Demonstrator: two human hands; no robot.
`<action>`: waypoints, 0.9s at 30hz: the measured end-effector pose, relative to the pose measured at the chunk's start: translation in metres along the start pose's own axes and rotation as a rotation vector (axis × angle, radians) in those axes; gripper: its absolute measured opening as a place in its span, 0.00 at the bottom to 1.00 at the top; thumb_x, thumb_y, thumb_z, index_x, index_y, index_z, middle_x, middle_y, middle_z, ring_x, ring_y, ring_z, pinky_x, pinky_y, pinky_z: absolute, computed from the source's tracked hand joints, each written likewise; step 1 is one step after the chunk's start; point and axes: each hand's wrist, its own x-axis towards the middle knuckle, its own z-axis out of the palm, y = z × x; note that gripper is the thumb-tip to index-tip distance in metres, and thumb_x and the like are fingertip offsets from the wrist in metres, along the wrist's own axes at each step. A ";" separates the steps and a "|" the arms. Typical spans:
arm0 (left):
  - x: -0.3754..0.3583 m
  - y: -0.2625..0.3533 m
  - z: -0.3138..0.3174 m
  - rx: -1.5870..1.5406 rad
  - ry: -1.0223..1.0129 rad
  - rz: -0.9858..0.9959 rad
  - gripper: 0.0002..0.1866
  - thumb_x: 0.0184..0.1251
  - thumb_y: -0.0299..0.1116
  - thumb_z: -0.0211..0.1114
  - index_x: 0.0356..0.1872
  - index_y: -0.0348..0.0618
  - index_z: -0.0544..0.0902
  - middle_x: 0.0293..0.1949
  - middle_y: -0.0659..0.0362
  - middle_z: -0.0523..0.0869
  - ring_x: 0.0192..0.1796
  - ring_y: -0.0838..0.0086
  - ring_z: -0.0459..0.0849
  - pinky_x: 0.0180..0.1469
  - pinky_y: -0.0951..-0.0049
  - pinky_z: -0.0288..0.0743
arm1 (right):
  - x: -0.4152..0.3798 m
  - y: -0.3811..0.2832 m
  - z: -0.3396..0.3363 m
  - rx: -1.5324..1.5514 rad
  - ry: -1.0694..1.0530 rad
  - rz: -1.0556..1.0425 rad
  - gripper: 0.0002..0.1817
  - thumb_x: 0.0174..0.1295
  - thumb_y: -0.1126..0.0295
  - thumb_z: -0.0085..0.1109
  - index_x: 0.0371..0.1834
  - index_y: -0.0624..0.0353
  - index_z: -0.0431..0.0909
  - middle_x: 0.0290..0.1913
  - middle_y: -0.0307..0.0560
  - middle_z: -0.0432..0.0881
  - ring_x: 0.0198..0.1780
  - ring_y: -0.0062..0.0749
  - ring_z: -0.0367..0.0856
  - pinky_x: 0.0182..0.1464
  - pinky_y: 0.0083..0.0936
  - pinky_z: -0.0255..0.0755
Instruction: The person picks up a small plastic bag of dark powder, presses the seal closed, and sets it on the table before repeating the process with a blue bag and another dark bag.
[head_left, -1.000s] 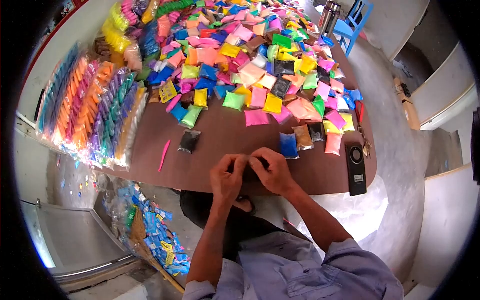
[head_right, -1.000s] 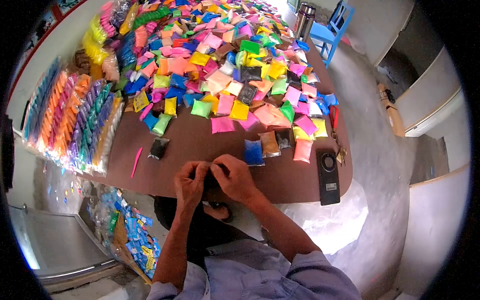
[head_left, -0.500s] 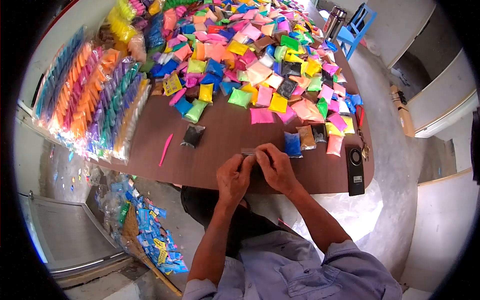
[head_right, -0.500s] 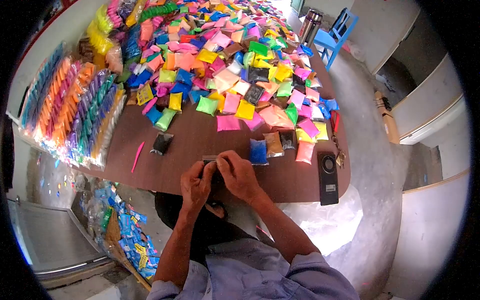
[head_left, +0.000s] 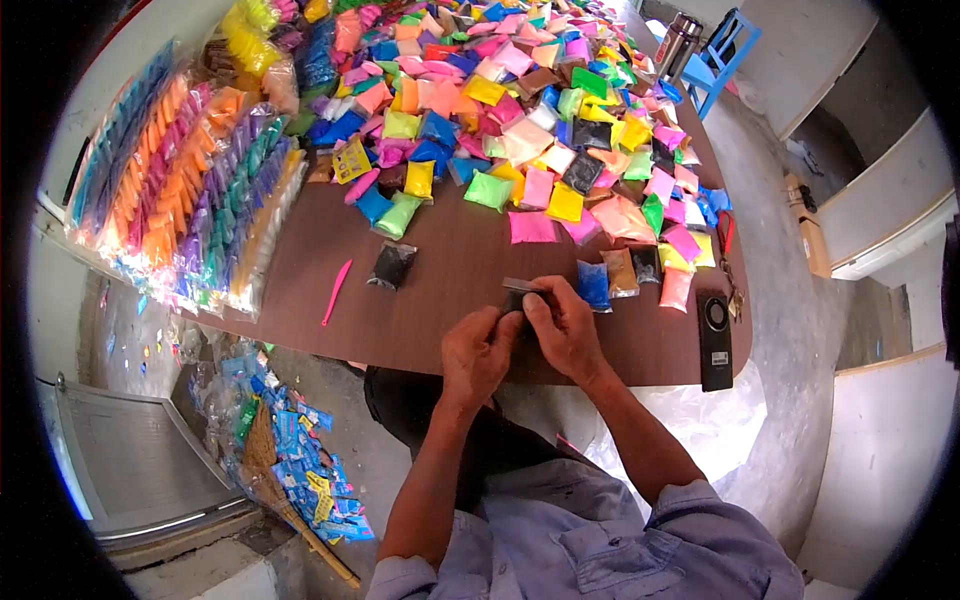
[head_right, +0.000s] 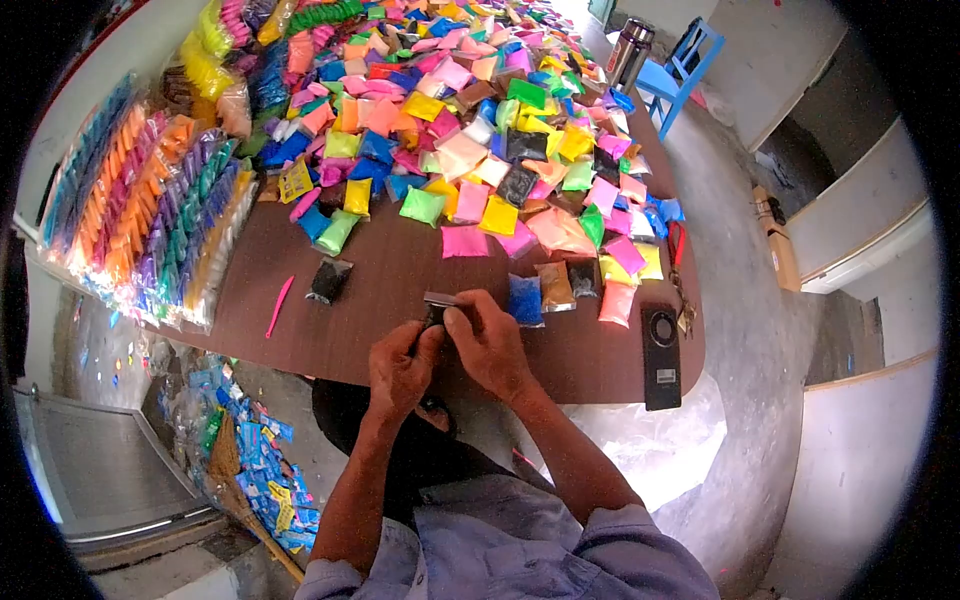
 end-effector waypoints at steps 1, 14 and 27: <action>-0.001 -0.002 0.000 0.005 -0.009 -0.036 0.12 0.78 0.35 0.68 0.38 0.36 0.86 0.27 0.59 0.83 0.30 0.77 0.77 0.31 0.71 0.72 | 0.000 -0.001 -0.001 -0.002 -0.034 0.020 0.13 0.79 0.62 0.56 0.51 0.62 0.78 0.35 0.44 0.80 0.37 0.25 0.77 0.42 0.26 0.75; 0.000 0.000 0.001 0.026 -0.001 0.030 0.10 0.76 0.34 0.69 0.43 0.36 0.88 0.31 0.58 0.87 0.33 0.76 0.83 0.35 0.73 0.77 | 0.000 0.018 -0.002 0.102 0.061 0.022 0.16 0.77 0.62 0.60 0.56 0.63 0.76 0.42 0.43 0.82 0.43 0.24 0.79 0.47 0.26 0.76; 0.005 0.024 -0.004 -0.099 -0.017 -0.160 0.08 0.79 0.32 0.65 0.46 0.37 0.87 0.33 0.61 0.87 0.33 0.80 0.80 0.35 0.75 0.75 | 0.001 0.006 -0.007 0.163 -0.046 0.072 0.15 0.73 0.66 0.63 0.56 0.63 0.75 0.43 0.43 0.82 0.43 0.24 0.80 0.47 0.26 0.78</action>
